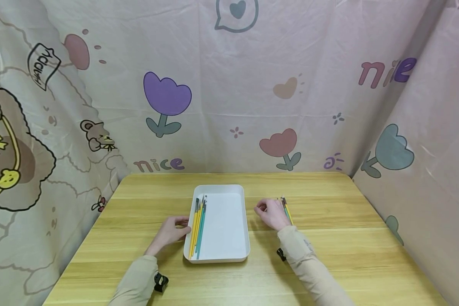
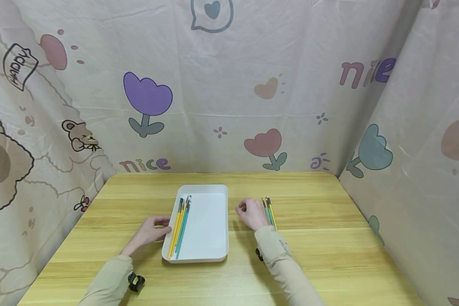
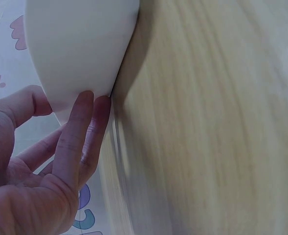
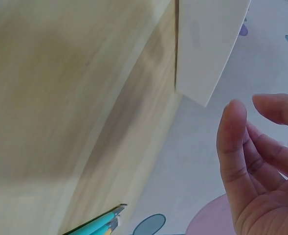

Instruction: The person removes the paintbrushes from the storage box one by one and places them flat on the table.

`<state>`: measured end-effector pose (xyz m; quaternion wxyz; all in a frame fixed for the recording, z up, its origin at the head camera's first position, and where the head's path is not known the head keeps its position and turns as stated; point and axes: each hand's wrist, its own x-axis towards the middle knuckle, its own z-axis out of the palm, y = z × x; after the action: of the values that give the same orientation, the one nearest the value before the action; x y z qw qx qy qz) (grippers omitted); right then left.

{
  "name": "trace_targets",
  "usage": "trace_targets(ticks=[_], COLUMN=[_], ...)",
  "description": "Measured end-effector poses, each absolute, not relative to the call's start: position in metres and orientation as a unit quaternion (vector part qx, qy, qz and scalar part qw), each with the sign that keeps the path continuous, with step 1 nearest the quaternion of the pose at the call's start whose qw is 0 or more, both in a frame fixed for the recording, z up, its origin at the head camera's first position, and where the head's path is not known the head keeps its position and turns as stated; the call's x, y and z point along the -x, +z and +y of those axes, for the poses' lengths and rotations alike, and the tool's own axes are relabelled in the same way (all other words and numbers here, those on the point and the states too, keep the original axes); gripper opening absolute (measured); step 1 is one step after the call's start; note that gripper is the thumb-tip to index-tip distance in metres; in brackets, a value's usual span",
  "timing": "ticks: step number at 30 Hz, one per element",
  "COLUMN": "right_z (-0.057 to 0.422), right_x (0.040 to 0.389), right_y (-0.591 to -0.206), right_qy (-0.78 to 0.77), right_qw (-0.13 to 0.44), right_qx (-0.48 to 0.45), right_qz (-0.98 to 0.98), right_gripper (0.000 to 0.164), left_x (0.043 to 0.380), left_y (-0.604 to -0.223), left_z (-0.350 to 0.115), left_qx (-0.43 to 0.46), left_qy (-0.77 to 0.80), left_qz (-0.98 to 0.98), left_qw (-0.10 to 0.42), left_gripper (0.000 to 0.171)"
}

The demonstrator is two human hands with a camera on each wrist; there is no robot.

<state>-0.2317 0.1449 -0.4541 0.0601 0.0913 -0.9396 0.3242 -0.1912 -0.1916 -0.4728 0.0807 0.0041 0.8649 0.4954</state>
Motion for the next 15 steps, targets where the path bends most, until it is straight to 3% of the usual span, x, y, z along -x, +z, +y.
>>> trace_targets(ticks=[15], right_z=[0.123], right_x=[0.230], right_y=[-0.445], right_qy=[0.339], right_qw=[0.064], right_qx=[-0.127], right_qz=[-0.930], right_gripper=[0.010], left_x=[0.191], left_y=[-0.473], left_z=[-0.192], left_qx=[-0.003], left_qy=[0.499], left_qz=[0.863], left_qw=[0.077], left_gripper=[0.043])
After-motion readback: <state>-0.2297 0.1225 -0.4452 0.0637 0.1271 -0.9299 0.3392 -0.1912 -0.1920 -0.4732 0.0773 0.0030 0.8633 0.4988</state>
